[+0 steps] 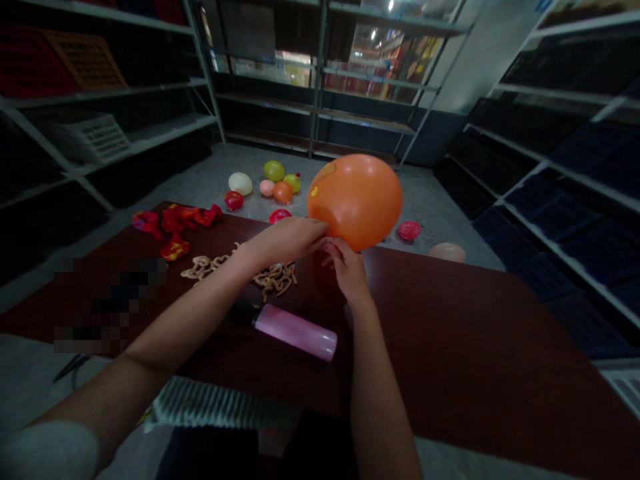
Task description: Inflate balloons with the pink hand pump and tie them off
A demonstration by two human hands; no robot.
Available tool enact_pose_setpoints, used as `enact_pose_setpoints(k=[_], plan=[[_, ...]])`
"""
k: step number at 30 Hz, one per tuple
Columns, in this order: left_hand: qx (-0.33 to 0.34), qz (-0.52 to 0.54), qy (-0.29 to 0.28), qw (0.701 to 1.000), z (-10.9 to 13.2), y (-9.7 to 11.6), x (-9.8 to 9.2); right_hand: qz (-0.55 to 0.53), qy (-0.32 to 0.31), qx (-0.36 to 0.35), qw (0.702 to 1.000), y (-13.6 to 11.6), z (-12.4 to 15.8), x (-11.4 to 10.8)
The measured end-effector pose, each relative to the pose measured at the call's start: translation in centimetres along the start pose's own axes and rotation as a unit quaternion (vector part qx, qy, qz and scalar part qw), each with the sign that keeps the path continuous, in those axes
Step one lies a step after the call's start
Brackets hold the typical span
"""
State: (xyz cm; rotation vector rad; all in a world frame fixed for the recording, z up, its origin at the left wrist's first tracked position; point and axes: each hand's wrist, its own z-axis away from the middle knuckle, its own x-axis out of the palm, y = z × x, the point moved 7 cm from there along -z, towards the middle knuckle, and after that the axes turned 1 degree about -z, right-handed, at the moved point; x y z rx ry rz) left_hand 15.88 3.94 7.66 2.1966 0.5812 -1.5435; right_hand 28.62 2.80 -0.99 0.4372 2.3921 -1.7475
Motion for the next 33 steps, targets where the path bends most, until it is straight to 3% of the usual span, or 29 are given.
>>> enact_pose_setpoints(k=[4,8,14,18,22,27,29,33], plan=[[0.019,-0.048,0.055,0.997,0.6,1.3,-2.0,-0.047,0.011,-0.021,0.999,-1.2,-0.1,0.1],[0.015,-0.101,0.068,0.992,2.0,1.9,-2.8,-0.094,-0.027,-0.025,0.995,-2.6,-0.8,1.1],[-0.005,-0.144,0.157,0.977,5.6,-0.5,-3.4,-0.086,-0.098,-0.033,0.991,-5.5,-2.1,3.6],[0.003,-0.151,0.190,0.970,7.6,-1.7,-2.7,-0.113,-0.148,-0.023,0.982,-6.0,-1.9,5.2],[-0.003,-0.119,0.176,0.977,8.9,-2.2,-1.8,-0.103,-0.134,-0.012,0.986,-5.1,-1.1,5.3],[-0.095,-0.044,0.151,0.983,9.9,-4.9,-1.8,-0.112,-0.036,0.014,0.993,-4.4,-0.3,3.8],[-0.116,-0.028,0.095,0.988,10.1,-6.3,-0.5,-0.120,-0.002,0.020,0.993,-4.7,0.0,3.4],[-0.144,-0.027,-0.051,0.988,10.6,-8.5,4.0,-0.119,0.029,0.013,0.992,-6.1,0.6,3.4]])
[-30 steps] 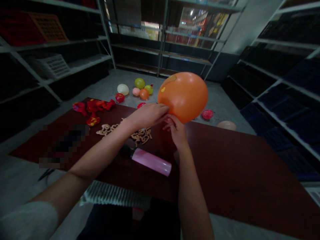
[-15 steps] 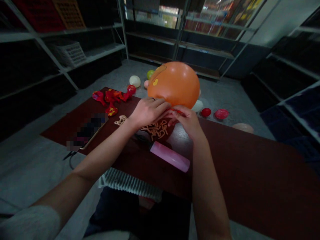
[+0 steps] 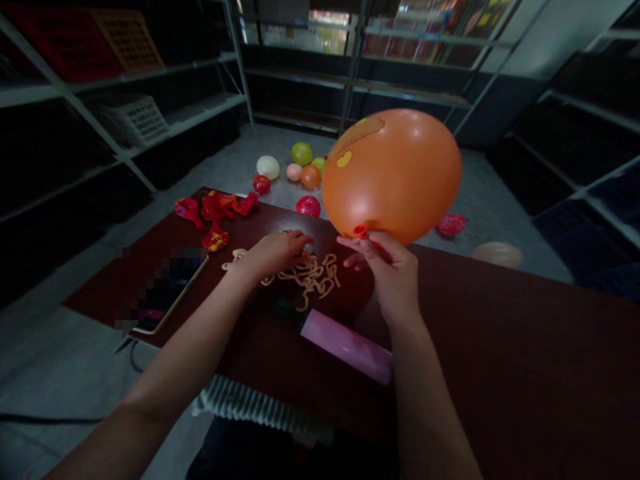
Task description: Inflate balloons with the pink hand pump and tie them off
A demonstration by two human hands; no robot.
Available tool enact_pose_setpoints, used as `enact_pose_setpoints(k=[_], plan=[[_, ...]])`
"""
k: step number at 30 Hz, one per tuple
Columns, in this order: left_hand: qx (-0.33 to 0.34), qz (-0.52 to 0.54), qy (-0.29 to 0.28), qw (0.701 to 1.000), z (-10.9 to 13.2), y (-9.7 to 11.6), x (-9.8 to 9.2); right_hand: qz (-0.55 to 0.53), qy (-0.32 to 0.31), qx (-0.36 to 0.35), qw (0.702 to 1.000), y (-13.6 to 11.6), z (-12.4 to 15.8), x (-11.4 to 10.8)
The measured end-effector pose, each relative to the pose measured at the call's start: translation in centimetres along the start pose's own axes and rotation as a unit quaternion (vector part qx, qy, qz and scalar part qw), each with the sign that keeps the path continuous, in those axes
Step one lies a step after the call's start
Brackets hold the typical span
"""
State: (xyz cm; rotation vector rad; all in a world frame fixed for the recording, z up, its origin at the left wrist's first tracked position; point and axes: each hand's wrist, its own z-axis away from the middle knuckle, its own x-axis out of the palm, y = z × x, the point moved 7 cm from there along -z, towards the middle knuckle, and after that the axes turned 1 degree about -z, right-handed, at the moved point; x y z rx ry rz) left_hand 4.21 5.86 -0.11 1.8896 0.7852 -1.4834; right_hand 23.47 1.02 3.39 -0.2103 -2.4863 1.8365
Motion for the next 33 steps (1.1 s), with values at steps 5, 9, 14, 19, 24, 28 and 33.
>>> enact_pose_setpoints(k=[5,9,14,19,24,28,33], plan=[[-0.010,-0.003,-0.081,0.997,-0.2,-0.1,2.5,-0.004,-0.027,0.006,1.000,-0.1,0.7,1.4],[0.006,0.032,-0.037,0.999,-0.3,0.5,0.5,0.007,-0.049,0.027,0.998,1.2,0.8,2.3],[0.028,0.087,0.016,0.996,-0.4,0.2,-1.3,0.001,-0.051,0.045,0.998,2.6,0.6,2.7],[0.065,0.312,0.079,0.945,-0.2,0.6,-3.2,0.002,-0.032,0.055,0.998,3.5,0.4,2.6],[-0.003,0.478,0.181,0.860,0.4,-0.4,-4.7,0.006,0.009,0.040,0.999,3.5,0.2,1.9],[-0.021,0.467,0.169,0.868,0.3,-0.4,-4.5,-0.002,-0.007,0.041,0.999,3.5,0.2,2.2],[-0.033,0.479,0.109,0.870,-0.2,0.3,-3.4,-0.028,-0.010,0.042,0.999,3.4,0.4,2.8]])
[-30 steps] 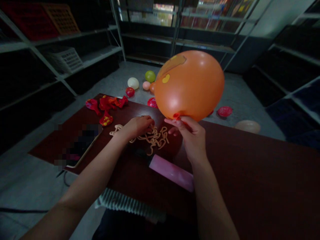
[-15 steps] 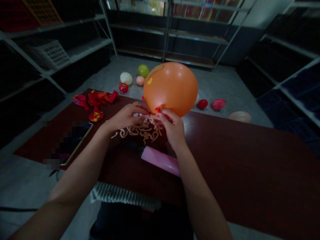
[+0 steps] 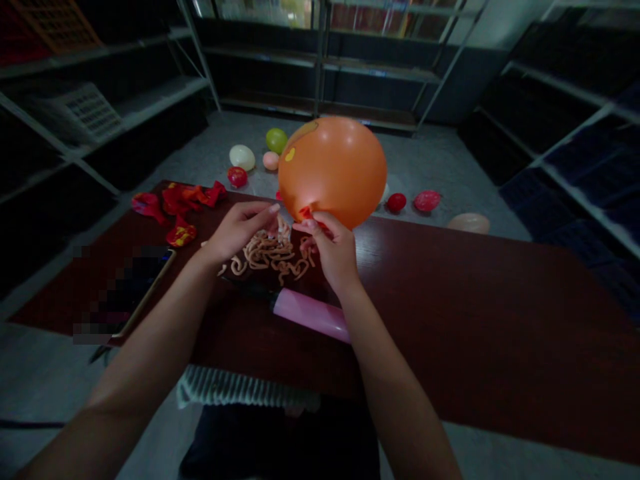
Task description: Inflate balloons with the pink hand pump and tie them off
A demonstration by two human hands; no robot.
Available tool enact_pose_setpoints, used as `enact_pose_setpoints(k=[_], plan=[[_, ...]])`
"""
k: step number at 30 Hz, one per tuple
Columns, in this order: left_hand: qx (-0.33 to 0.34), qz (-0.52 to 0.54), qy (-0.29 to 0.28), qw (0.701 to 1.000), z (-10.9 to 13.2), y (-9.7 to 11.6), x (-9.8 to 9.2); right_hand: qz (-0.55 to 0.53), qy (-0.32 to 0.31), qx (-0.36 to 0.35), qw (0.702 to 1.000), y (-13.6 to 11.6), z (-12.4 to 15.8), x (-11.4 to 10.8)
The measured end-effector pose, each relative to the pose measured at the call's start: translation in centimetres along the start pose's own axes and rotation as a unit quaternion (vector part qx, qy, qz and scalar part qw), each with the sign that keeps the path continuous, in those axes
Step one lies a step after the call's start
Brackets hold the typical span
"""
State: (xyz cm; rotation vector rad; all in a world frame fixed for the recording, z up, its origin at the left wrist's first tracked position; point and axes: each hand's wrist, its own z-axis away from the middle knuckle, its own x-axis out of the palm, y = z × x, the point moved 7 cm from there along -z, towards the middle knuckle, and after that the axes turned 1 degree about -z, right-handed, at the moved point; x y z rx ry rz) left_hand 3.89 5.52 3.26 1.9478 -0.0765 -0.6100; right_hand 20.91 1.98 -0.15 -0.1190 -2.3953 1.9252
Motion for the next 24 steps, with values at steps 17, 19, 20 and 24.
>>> enact_pose_setpoints(k=[17,19,20,24], plan=[[-0.064,0.286,0.094,0.951,0.3,-0.3,-0.1,-0.020,-0.015,0.000,1.000,0.0,0.0,0.5],[-0.097,0.313,0.072,0.942,0.1,-0.8,-0.2,-0.020,-0.018,-0.001,1.000,0.0,0.0,0.6],[-0.112,0.308,0.058,0.943,0.0,-1.2,-0.2,-0.019,-0.019,0.000,1.000,0.0,0.0,0.6],[-0.134,0.258,0.013,0.957,-0.2,-2.2,-0.3,-0.018,-0.012,0.003,1.000,0.1,-0.1,0.5]])
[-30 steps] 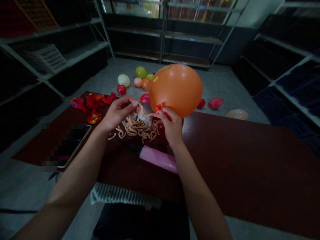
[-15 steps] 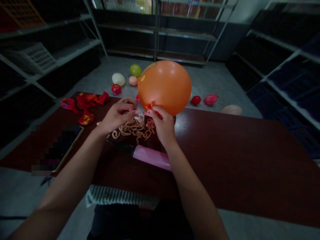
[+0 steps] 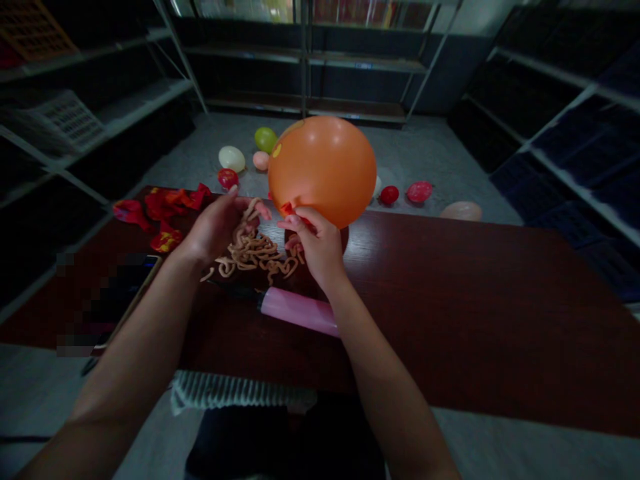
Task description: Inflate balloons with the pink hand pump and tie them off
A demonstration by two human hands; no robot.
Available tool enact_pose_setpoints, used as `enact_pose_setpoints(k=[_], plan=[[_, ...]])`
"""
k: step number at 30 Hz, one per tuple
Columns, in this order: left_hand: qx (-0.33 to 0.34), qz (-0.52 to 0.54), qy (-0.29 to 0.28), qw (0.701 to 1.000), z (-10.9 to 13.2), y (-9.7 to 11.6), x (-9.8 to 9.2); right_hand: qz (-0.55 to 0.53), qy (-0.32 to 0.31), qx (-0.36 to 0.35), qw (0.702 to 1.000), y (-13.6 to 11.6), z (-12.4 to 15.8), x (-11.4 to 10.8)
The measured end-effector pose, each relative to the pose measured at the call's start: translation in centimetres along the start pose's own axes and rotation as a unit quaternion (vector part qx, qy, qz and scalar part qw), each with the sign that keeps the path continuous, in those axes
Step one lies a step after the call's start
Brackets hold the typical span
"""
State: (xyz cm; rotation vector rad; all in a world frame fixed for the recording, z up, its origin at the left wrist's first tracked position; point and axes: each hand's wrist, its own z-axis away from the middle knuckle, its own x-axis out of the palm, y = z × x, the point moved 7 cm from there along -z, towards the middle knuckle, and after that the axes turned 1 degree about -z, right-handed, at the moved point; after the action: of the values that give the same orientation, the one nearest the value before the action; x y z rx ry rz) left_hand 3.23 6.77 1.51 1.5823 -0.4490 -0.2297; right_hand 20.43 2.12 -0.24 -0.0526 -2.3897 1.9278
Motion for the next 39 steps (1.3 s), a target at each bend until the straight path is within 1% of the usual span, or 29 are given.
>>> enact_pose_setpoints(k=[2,4,7,10,12,14,16,19,21,22,23,25,27,29,31,33,35,37,39], plan=[[0.014,-0.007,-0.011,1.000,0.1,0.1,0.0,-0.001,0.004,0.003,1.000,0.1,0.0,0.0],[0.027,-0.032,-0.001,0.999,0.4,0.4,-0.1,0.001,0.003,0.005,1.000,0.1,0.0,0.0],[0.044,-0.138,0.007,0.989,0.7,0.9,-0.1,0.005,-0.001,0.002,1.000,0.0,-0.1,0.0],[0.108,-0.263,-0.003,0.959,0.7,1.8,-0.1,0.005,0.002,-0.001,1.000,0.0,-0.1,-0.1],[0.162,-0.313,0.026,0.935,0.7,2.4,-0.6,0.009,0.006,0.001,1.000,0.0,0.0,-0.2],[0.192,-0.332,0.064,0.921,0.7,2.7,-1.2,0.019,0.008,0.002,1.000,0.0,0.0,-0.2],[0.195,-0.316,0.081,0.925,0.7,2.7,-1.4,0.024,0.009,0.000,1.000,0.0,0.0,-0.3],[0.211,-0.264,0.104,0.936,1.1,3.0,-0.9,0.023,0.006,0.001,1.000,0.1,0.0,-0.3],[0.238,-0.209,0.125,0.940,1.5,3.5,-0.4,0.027,0.005,0.004,1.000,0.2,0.0,-0.2],[0.238,-0.170,0.126,0.948,1.6,3.6,-0.1,0.029,0.003,0.005,1.000,0.2,0.0,-0.2],[0.225,-0.122,0.120,0.959,1.6,3.5,0.1,0.027,0.002,0.005,1.000,0.2,0.0,-0.2],[0.170,-0.014,0.099,0.980,1.4,3.0,0.6,0.019,0.003,0.001,1.000,0.1,0.0,-0.1],[0.102,0.070,0.072,0.990,1.1,2.4,1.1,0.017,0.005,-0.006,1.000,0.0,0.1,-0.1],[0.049,0.112,0.050,0.991,0.7,1.8,1.3,0.025,0.005,-0.010,1.000,-0.1,0.1,-0.1],[0.015,0.110,0.040,0.993,0.4,1.2,1.1,0.039,0.003,-0.009,0.999,-0.1,0.2,0.0],[0.017,0.083,0.060,0.995,0.2,0.7,0.5,0.047,0.000,-0.006,0.999,-0.1,0.2,0.1],[0.054,0.036,0.099,0.993,0.3,0.8,-0.1,0.050,-0.003,-0.003,0.999,0.1,0.2,0.1],[0.114,-0.025,0.127,0.985,0.9,1.5,-0.1,0.051,-0.006,-0.001,0.999,0.3,0.2,0.1],[0.178,-0.095,0.119,0.972,1.8,2.7,0.6,0.062,-0.010,-0.003,0.998,0.5,0.2,0.1]])
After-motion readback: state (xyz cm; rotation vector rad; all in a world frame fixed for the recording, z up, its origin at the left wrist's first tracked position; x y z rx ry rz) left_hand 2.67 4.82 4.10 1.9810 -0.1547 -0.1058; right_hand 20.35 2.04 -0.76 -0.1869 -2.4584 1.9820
